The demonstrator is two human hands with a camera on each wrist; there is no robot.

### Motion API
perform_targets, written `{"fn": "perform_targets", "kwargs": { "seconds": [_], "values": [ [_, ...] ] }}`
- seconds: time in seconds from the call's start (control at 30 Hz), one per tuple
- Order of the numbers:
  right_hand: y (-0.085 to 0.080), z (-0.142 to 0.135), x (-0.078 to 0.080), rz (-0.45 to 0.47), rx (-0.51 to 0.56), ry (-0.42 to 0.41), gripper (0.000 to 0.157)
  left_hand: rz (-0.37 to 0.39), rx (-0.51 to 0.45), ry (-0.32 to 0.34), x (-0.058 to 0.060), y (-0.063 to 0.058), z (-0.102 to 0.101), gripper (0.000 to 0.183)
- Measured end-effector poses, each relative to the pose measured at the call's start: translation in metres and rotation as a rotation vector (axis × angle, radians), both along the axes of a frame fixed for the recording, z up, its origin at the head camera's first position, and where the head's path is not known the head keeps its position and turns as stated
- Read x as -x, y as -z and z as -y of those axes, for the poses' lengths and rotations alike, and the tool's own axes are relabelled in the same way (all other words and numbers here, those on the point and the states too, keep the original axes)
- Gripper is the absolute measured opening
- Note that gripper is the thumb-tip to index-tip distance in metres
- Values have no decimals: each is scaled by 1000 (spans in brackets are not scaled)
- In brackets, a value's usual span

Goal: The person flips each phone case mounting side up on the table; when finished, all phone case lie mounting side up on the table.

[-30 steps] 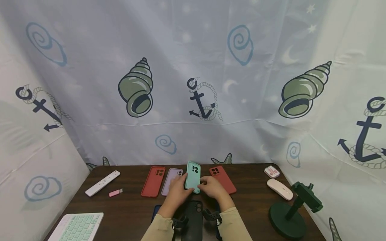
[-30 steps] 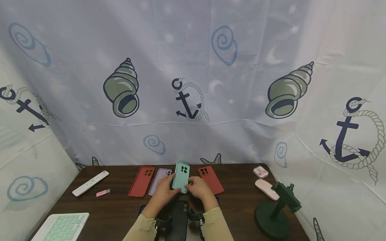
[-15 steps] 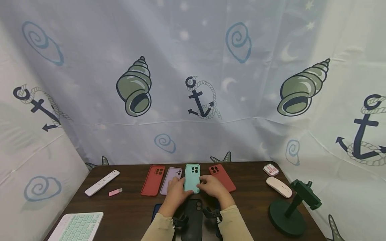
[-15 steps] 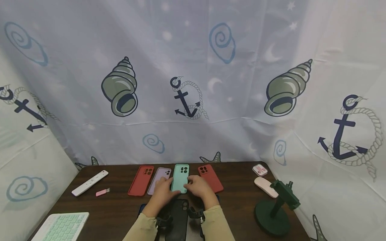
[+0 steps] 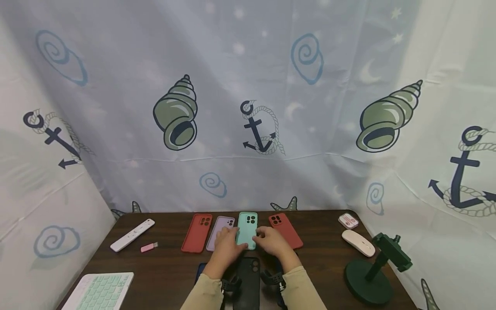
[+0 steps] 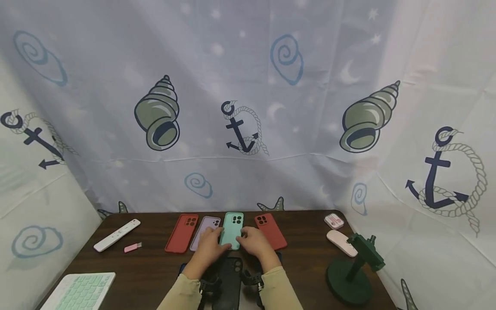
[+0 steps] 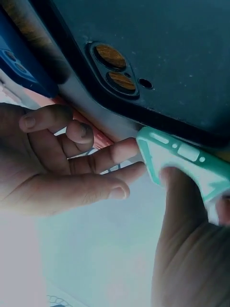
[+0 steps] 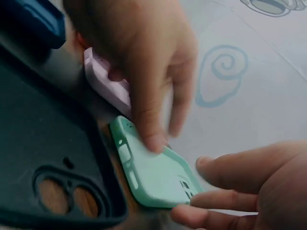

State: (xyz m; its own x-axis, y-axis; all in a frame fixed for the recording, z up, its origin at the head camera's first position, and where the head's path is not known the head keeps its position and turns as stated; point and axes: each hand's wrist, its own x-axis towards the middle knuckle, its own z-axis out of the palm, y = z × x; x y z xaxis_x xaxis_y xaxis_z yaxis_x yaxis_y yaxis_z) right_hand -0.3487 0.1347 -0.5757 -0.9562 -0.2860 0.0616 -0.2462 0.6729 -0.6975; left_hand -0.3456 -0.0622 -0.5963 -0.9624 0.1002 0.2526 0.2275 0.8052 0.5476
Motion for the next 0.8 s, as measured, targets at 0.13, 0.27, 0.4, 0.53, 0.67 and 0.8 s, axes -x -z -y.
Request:
{"fn": "perform_targets", "kwargs": {
  "seconds": [0.13, 0.27, 0.4, 0.53, 0.67, 0.8],
  "values": [
    [-2, -9, -2, -35, 36, -1, 39, -54, -118, 57, -3, -12, -3, 49],
    [-10, -27, -5, -96, 69, 65, 30, -29, -201, 189, -9, -24, -14, 41],
    [-18, -48, -7, -140, 95, 164, 26, -3, -217, 253, -16, -32, -30, 44],
    [-18, -71, -9, -133, 128, 253, 27, -9, -212, 284, -19, -34, -50, 46],
    [-9, -94, -9, -91, 186, 329, 28, -4, -208, 301, -19, -32, -67, 45],
    [4, -113, -7, -15, 304, 366, 32, 16, -197, 308, -18, -26, -84, 47]
  ]
}}
